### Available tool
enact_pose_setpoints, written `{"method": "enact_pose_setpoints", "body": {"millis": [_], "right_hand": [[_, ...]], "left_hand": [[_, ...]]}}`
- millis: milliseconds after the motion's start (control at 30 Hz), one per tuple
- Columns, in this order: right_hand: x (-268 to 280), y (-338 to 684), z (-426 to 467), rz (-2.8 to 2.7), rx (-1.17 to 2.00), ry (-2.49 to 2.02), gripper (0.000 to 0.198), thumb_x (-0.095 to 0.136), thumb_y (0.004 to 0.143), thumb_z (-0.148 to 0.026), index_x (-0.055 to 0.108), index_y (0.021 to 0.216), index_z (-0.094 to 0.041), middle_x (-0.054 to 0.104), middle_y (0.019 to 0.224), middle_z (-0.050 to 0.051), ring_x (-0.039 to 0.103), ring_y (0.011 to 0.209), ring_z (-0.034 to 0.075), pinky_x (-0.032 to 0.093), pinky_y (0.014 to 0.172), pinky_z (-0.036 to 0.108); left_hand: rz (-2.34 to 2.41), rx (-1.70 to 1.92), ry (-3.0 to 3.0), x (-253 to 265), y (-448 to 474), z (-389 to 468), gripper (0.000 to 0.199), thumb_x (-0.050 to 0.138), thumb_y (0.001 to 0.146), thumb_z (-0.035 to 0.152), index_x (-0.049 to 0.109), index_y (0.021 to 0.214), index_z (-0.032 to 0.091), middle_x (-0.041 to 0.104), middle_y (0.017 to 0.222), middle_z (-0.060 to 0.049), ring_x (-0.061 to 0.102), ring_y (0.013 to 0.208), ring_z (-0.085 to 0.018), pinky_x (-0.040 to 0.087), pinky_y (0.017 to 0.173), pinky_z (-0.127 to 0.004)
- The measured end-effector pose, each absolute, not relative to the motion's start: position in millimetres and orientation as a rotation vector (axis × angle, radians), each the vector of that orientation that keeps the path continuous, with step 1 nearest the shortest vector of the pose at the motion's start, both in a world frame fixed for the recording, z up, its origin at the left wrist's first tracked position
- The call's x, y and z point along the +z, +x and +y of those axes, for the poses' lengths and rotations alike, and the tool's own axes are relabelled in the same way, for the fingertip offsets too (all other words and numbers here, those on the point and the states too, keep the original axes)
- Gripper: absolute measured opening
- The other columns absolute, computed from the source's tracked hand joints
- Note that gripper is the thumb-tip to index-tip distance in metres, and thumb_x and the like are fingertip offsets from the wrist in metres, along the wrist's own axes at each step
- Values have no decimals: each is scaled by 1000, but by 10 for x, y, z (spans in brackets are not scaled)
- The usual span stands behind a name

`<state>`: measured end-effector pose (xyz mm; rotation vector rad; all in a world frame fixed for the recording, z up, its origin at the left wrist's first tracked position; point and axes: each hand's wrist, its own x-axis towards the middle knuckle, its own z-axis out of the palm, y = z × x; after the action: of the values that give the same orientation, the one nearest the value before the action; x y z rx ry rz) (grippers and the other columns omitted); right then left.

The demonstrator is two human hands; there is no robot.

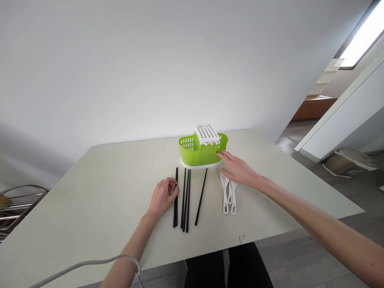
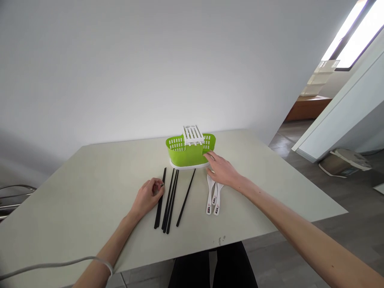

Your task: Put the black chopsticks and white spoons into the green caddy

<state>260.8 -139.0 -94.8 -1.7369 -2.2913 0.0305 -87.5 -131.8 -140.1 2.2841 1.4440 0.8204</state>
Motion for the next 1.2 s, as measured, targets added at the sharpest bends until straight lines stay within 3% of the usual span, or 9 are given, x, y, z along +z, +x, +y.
{"method": "enact_pose_setpoints", "body": {"millis": [200,367,567,733,833,933,1067,1133,1200], "right_hand": [[-984,2593,-1473,-2242,111,-1697,61,44,102,-33,36,161,-18,38,167,15,37,155,34,43,120,50],[-1086,2730,-1605,-2058,173,-1653,63,41,104,-37,28,165,-29,27,174,10,49,147,33,47,116,53],[-1407,3258,-1830,-1728,63,-1714,55,46,102,-38,42,155,-25,43,163,14,52,142,33,47,115,53],[-1810,3630,-2118,-1543,95,-1888,53,47,99,-42,49,145,-17,52,151,20,59,131,35,52,107,51],[-1989,3657,-2242,-1514,111,-1972,50,46,99,-45,55,138,-15,54,147,21,51,139,37,47,113,53],[-2070,3618,-2284,-1526,79,-1983,45,44,100,-44,59,133,-17,56,147,18,52,138,36,43,117,54],[-2098,3610,-2282,-1536,40,-1957,44,45,100,-44,59,133,-19,57,146,17,53,137,35,43,117,54],[-2104,3618,-2279,-1535,32,-1952,44,46,100,-44,59,134,-18,57,146,18,53,137,36,44,116,54],[-2107,3619,-2278,-1548,31,-1951,45,45,100,-43,59,134,-18,57,146,19,54,136,36,45,115,54]], "left_hand": [[1453,820,2283,-1385,-873,-1330,10,54,95,31,59,101,25,66,82,0,63,80,-21,49,74,-35],[1465,832,2310,-1371,-864,-1359,12,56,94,35,57,101,25,65,84,-1,64,83,-22,50,76,-36],[1495,769,2315,-1328,-935,-1331,18,54,93,36,57,106,24,66,94,-3,64,80,-20,52,76,-35],[1693,436,2328,-1099,-1119,-1292,18,56,90,36,60,100,22,70,99,-9,68,84,-24,53,77,-37],[1825,225,2415,-949,-1180,-1282,9,56,85,28,57,77,24,69,84,-9,67,78,-27,48,69,-36],[1850,63,2507,-867,-1173,-1256,25,56,76,22,41,57,26,55,61,-5,61,61,-25,41,59,-34],[1788,182,2532,-847,-1162,-1192,44,62,67,24,22,49,25,36,48,-1,50,45,-21,33,50,-33],[1727,261,2513,-822,-1186,-1154,47,64,66,27,20,47,25,34,45,0,48,42,-20,33,48,-33],[1686,268,2479,-749,-1222,-1108,44,66,66,32,28,45,26,42,44,-2,53,45,-22,37,50,-33]]}}
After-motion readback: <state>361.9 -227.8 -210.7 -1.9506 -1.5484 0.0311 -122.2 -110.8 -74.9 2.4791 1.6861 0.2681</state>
